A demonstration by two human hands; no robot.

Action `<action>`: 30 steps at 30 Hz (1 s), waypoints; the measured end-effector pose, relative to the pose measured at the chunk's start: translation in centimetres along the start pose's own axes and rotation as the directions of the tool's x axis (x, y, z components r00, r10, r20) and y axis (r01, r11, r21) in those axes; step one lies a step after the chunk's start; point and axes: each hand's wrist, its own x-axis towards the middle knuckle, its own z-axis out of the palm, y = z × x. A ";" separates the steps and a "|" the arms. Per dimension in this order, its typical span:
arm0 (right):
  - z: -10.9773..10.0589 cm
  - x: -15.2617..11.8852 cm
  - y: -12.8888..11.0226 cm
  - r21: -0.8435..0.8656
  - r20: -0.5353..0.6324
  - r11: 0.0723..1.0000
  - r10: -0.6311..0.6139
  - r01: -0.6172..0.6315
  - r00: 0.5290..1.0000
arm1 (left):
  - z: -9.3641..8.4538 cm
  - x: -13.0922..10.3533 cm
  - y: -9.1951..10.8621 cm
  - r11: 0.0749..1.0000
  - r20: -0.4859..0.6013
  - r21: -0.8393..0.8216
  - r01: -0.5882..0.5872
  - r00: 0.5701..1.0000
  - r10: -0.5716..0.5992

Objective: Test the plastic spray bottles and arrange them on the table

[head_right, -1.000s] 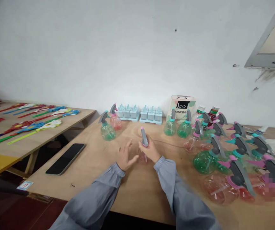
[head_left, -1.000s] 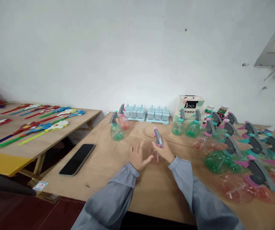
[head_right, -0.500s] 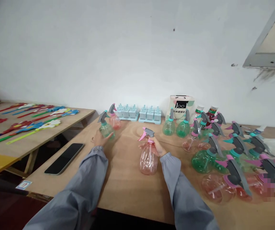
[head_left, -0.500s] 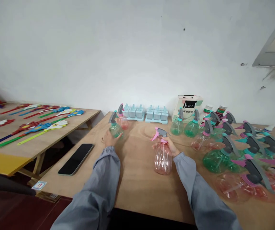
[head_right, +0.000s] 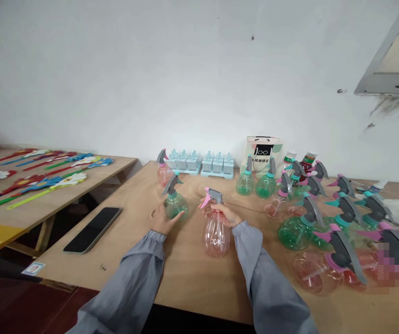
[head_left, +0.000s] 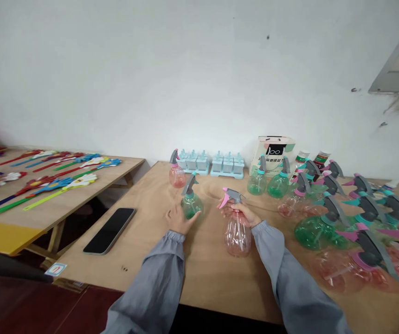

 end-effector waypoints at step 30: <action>-0.1 0.1 -0.3 -0.082 -0.262 0.996 -0.051 0.031 0.964 | -0.6 0.6 -0.2 1.000 0.077 0.000 -0.010 0.997 0.010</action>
